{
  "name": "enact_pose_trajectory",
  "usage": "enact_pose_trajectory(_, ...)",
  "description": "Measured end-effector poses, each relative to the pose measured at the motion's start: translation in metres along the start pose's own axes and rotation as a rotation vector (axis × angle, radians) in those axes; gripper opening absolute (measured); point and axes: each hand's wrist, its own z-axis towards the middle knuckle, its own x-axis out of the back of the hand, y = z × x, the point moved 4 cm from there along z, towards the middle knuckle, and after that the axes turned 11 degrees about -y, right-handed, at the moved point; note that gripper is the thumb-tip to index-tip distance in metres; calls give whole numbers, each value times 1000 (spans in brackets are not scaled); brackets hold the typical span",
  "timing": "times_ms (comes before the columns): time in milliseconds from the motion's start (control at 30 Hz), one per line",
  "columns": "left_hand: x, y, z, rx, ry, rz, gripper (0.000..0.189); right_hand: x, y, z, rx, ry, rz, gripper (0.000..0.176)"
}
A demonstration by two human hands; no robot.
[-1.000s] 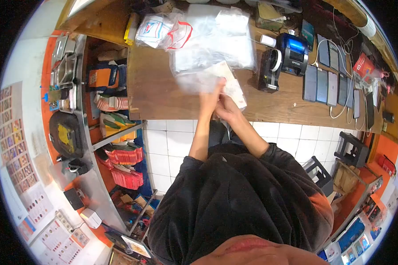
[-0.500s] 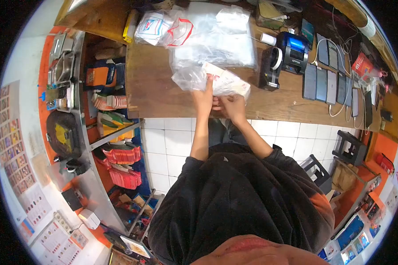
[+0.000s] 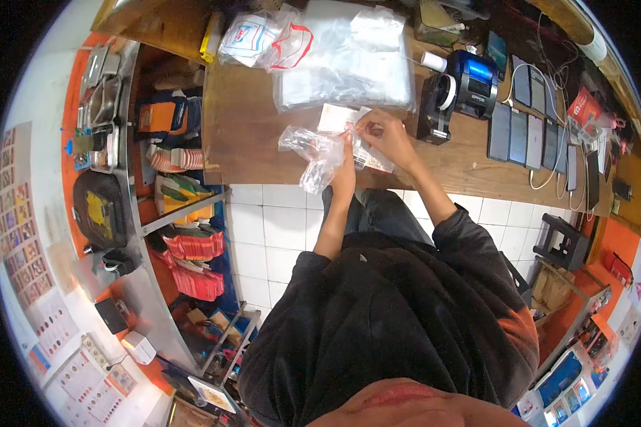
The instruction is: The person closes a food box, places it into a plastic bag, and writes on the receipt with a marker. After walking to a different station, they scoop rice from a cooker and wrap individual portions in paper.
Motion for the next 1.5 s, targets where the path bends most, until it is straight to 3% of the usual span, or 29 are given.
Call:
enact_pose_trajectory(133, -1, 1, -1, 81, 19, -93, 29, 1, 9, 0, -181, -129, 116, 11)
enact_pose_trajectory(367, 0, 0, 1, 56, 31, -107, 30, 3, 18, 0, -149, -161, 145, 8)
enact_pose_trajectory(567, 1, 7, 0, 112, -77, -103, 32, 2, 23, 8, -158, -190, 167, 9)
enact_pose_trajectory(667, 4, -5, 3, 107, -159, -23, 32, 7, 18, 13, -127, -186, 206, 12)
enact_pose_trajectory(700, 8, 0, 4, 54, -302, 277, 32, 7, 18, 14, -183, -250, 260, 13)
enact_pose_trajectory(800, 14, -4, 3, -133, -360, 561, 32, 7, 24, 18, -239, -372, 294, 14)
enact_pose_trajectory(833, 15, -4, 5, -220, -332, 581, 33, 9, 20, 17, -187, -373, 282, 14)
enact_pose_trajectory(867, 14, -6, 9, -97, -437, 559, 37, 9, 22, 15, -132, -357, 333, 15)
enact_pose_trajectory(900, 16, -1, 10, -161, -425, 551, 38, 8, 21, 14, -101, -366, 284, 15)
enact_pose_trajectory(1000, 14, -24, 25, -194, -521, 450, 41, 4, 27, 11, -89, -270, 284, 10)
enact_pose_trajectory(1100, 19, -11, 39, -356, -287, 609, 39, -4, 29, 10, 24, -194, 249, 6)
enact_pose_trajectory(1200, 25, -41, 56, -386, -471, 758, 35, -9, 17, 9, -3, -17, 78, 9)
enact_pose_trajectory(1267, 25, -36, 55, -568, -410, 818, 25, -10, 19, 12, -64, 211, 215, 12)
enact_pose_trajectory(1333, 28, -42, 60, -666, -379, 843, 21, -11, 16, 11, -105, 220, 274, 14)
enact_pose_trajectory(1367, 28, -75, 67, -614, -503, 819, 32, -11, 14, 10, -126, 273, 203, 14)
enact_pose_trajectory(1467, 34, -77, 69, -433, -691, 657, 49, -17, 13, 7, -139, 368, 146, 14)
enact_pose_trajectory(1500, 37, -91, 70, -480, -727, 733, 47, -18, 12, 7, -118, 404, 148, 14)
